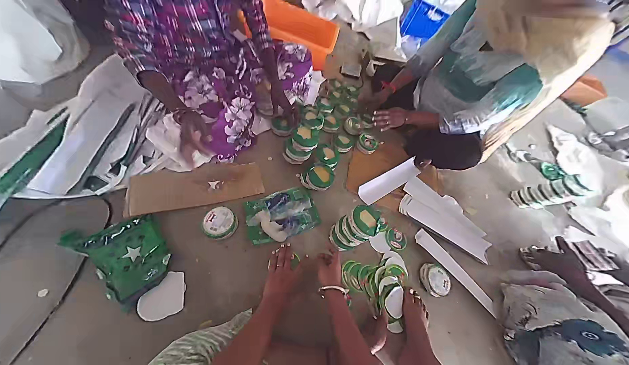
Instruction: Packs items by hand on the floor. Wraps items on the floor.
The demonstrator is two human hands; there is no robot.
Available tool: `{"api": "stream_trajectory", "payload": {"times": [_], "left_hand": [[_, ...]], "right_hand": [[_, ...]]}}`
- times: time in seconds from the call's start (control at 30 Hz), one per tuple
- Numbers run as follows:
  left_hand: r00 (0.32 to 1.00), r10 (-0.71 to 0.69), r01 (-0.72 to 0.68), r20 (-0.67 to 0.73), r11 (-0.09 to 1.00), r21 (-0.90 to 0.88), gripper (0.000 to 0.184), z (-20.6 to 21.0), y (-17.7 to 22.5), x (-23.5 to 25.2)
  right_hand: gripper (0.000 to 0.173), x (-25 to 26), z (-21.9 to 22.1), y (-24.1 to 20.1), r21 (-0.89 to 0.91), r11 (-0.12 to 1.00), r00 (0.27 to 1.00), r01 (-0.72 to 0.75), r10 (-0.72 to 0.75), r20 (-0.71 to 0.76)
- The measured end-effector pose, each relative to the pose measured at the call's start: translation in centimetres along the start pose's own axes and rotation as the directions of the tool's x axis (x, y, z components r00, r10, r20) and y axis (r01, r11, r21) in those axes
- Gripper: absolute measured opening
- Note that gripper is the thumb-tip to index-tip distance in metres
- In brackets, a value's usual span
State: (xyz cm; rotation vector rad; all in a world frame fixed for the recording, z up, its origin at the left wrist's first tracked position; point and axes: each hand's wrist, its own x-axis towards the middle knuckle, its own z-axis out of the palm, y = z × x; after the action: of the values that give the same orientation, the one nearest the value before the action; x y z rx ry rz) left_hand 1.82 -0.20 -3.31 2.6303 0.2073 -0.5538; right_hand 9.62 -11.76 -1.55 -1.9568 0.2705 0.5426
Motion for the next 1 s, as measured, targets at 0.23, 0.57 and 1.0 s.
{"api": "stream_trajectory", "payload": {"times": [0.23,0.57,1.0], "left_hand": [[0.967,-0.2,0.152,-0.156,0.949,-0.275,0.093,-0.3,-1.9,0.0],[0.875,0.23,-0.4,-0.426,0.84,-0.366,0.141,-1.2,4.0,-3.6],[0.987,0.142,-0.16,-0.081,0.735,-0.659,0.042,-11.3,15.5,-4.4]], "right_hand": [[0.058,-2.5,-2.4,3.8,0.129,0.989,0.995,-0.078,0.071,0.063],[0.043,-11.2,-8.0,-4.7,0.772,0.563,0.944,-0.294,0.296,0.143],[0.077,4.0,-36.9,6.9,0.073,0.935,0.363,-0.347,0.206,-0.909]]}}
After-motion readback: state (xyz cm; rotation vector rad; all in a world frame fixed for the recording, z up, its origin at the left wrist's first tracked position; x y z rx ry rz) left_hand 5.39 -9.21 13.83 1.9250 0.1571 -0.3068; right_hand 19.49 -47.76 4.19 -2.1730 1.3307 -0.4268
